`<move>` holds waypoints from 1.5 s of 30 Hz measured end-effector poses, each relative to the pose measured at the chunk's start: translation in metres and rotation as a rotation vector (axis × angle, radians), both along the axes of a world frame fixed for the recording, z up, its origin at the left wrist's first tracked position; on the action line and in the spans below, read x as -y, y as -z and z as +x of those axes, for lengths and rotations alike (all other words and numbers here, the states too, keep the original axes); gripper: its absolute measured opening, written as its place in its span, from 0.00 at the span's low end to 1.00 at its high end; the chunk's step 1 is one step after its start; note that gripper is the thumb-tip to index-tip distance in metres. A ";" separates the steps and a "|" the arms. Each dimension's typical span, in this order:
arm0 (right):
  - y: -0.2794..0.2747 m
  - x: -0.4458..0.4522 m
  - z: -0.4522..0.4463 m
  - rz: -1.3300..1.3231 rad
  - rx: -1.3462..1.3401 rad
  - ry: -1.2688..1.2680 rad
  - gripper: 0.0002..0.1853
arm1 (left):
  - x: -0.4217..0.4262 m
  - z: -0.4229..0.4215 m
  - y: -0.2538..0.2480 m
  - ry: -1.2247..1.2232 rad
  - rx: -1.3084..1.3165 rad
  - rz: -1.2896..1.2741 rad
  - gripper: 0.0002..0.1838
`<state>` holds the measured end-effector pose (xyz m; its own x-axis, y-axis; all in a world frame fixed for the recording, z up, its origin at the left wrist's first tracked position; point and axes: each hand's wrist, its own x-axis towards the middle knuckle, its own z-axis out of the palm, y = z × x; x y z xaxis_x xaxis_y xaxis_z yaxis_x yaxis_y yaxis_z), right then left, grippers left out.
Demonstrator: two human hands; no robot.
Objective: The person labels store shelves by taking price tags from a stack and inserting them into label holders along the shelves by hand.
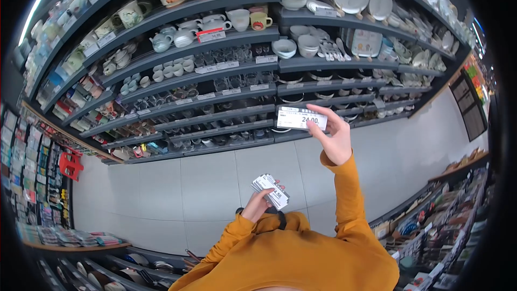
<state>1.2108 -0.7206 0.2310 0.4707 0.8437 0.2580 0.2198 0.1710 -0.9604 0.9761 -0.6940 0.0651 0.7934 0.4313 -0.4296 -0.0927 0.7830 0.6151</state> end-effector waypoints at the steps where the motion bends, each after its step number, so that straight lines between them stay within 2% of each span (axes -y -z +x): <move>1: 0.000 0.001 0.003 0.002 0.009 0.003 0.18 | -0.001 0.002 0.003 0.011 0.008 0.007 0.23; 10: 0.006 -0.002 0.017 0.032 0.013 -0.035 0.19 | 0.000 0.014 -0.001 -0.012 0.042 0.075 0.22; 13: 0.004 -0.002 0.020 0.009 0.000 -0.023 0.19 | 0.004 0.015 -0.004 -0.040 -0.020 0.084 0.22; 22: 0.007 -0.008 0.024 0.073 0.034 -0.031 0.19 | 0.003 0.013 0.013 -0.054 0.020 0.066 0.18; 26: 0.007 -0.012 0.020 0.080 0.027 -0.028 0.19 | 0.000 0.009 0.001 -0.035 -0.012 0.114 0.18; 31: 0.015 -0.020 0.019 0.080 -0.016 -0.041 0.18 | 0.000 0.007 0.015 -0.020 -0.030 0.090 0.20; 40: 0.023 -0.055 0.009 0.070 -0.052 -0.162 0.17 | -0.008 0.001 0.002 -0.145 -0.060 0.095 0.21; 45: 0.019 -0.081 -0.009 0.064 -0.089 -0.208 0.16 | -0.017 -0.005 -0.009 -0.255 -0.015 0.001 0.22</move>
<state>1.2017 -0.6400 0.2118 0.3120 0.9081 0.2793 0.0880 0.2651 -0.9602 0.9716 -0.6775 0.0743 0.6526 0.6172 -0.4395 -0.2780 0.7346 0.6189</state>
